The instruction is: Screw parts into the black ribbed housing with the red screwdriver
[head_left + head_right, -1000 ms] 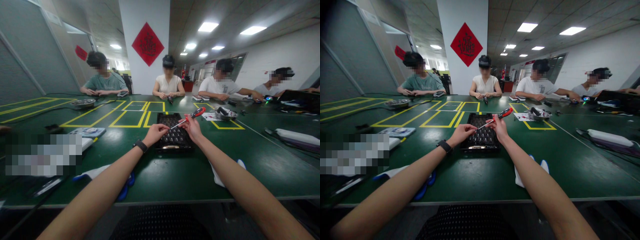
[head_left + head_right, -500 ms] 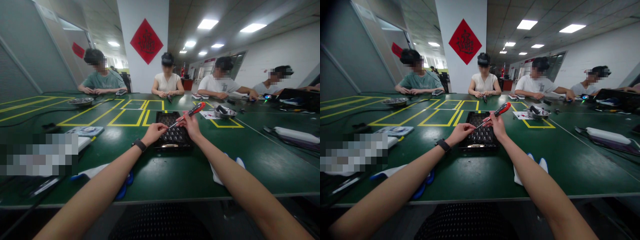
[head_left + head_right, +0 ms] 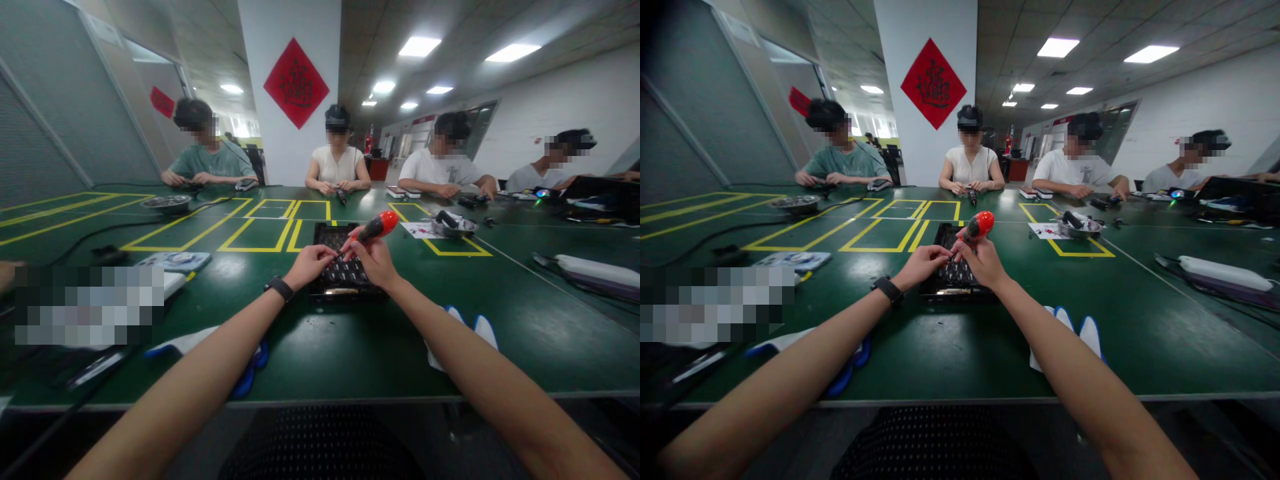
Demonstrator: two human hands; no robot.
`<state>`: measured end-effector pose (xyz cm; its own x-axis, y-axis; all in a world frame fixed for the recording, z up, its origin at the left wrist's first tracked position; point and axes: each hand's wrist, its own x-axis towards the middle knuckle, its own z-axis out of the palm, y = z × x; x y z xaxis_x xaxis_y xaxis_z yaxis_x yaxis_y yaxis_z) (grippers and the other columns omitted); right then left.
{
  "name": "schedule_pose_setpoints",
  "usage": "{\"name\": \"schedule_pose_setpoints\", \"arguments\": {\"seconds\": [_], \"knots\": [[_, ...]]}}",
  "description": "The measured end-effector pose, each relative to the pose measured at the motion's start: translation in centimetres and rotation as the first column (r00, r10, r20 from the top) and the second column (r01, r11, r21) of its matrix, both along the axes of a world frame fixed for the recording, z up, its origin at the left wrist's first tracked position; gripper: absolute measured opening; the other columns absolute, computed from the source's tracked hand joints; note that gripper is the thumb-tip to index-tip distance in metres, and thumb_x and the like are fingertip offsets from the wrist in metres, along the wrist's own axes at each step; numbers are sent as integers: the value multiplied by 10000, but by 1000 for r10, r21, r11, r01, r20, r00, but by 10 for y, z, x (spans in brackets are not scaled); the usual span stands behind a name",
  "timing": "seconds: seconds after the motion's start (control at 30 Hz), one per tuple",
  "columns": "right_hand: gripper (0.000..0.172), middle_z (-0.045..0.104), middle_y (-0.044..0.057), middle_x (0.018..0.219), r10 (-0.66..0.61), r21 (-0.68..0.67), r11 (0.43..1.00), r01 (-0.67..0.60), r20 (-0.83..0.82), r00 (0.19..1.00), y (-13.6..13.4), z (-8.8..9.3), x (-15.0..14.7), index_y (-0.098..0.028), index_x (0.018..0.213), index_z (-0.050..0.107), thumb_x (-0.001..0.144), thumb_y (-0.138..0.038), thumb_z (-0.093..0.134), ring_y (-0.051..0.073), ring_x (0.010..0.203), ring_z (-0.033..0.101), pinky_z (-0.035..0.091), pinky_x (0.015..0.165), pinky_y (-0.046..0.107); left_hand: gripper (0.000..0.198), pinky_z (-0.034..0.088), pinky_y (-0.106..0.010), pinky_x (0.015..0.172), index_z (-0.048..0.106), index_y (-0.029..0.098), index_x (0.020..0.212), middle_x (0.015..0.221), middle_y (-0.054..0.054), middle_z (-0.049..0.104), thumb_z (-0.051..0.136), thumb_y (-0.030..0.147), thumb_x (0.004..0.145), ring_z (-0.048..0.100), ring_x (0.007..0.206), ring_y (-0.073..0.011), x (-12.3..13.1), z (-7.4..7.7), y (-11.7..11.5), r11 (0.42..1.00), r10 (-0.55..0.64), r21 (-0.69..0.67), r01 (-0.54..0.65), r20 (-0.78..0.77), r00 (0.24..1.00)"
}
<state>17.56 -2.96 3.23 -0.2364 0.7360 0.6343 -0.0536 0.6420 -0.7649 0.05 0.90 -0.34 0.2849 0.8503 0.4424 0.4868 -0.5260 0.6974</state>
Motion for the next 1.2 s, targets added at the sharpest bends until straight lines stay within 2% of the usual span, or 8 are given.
{"name": "schedule_pose_setpoints", "arguments": {"seconds": [0.2, 0.47, 0.57, 0.73, 0.87, 1.03, 1.2], "knots": [[307, 623, -14, 733, -28, -60, 998, 21, -121, 992, 2, -1, 1, -214, 931, 503, 753, -460, 551, 77, 526, 563, 462, 556, 213, 244, 412, -214, 559, 643, 138, 900, 679, -24, 634, 502, 301, 785, 555, 599, -115, 2, -1, -2, 1000, -10, 1, 10, 19, 1000], [301, 618, -23, 700, -55, -70, 997, 43, -178, 983, 2, -1, 0, -217, 905, 483, 758, -474, 538, 65, 498, 560, 448, 500, 187, 259, 422, -218, 573, 617, 150, 939, 697, -15, 614, 475, 323, 809, 559, 607, -115, 2, -1, -4, 998, -57, -16, 57, 39, 998], [295, 599, -37, 640, -152, -87, 987, 136, -214, 965, 1, 1, 0, -216, 872, 483, 758, -483, 535, 51, 430, 514, 410, 438, 171, 285, 420, -220, 572, 620, 148, 924, 703, -16, 611, 445, 351, 828, 552, 604, -115, 2, 1, -6, 998, -64, -21, 65, 48, 997], [271, 527, -72, 497, -323, -100, 946, 307, -280, 904, 5, 1, 4, -224, 837, 449, 797, -490, 484, 33, 293, 367, 235, 290, 158, 403, 418, -228, 620, 660, 141, 836, 686, -23, 606, 374, 425, 859, 544, 637, -122, 6, 10, -17, 989, -144, 21, 143, 35, 989], [293, 503, -72, 445, -313, -109, 949, 294, -250, 916, 8, 0, 5, -217, 802, 435, 813, -510, 441, 38, 256, 331, 196, 262, 166, 491, 421, -235, 657, 678, 123, 761, 712, -46, 620, 336, 457, 870, 540, 666, -127, 11, 16, -27, 979, -205, 26, 204, 36, 978], [314, 520, -75, 441, -250, -123, 966, 228, -201, 947, 8, -2, 2, -208, 792, 422, 809, -521, 445, 45, 243, 344, 196, 249, 169, 571, 425, -234, 648, 675, 104, 722, 700, -58, 629, 275, 477, 887, 533, 649, -123, 15, 16, -30, 959, -280, -30, 282, 53, 958], [309, 529, -80, 441, -216, -109, 974, 199, -183, 959, 8, -2, 2, -203, 795, 424, 812, -511, 448, 46, 240, 358, 202, 245, 165, 610, 423, -240, 650, 677, 99, 707, 696, -68, 644, 245, 489, 893, 533, 641, -125, 14, 14, -29, 957, -285, -37, 288, 67, 956]]}}
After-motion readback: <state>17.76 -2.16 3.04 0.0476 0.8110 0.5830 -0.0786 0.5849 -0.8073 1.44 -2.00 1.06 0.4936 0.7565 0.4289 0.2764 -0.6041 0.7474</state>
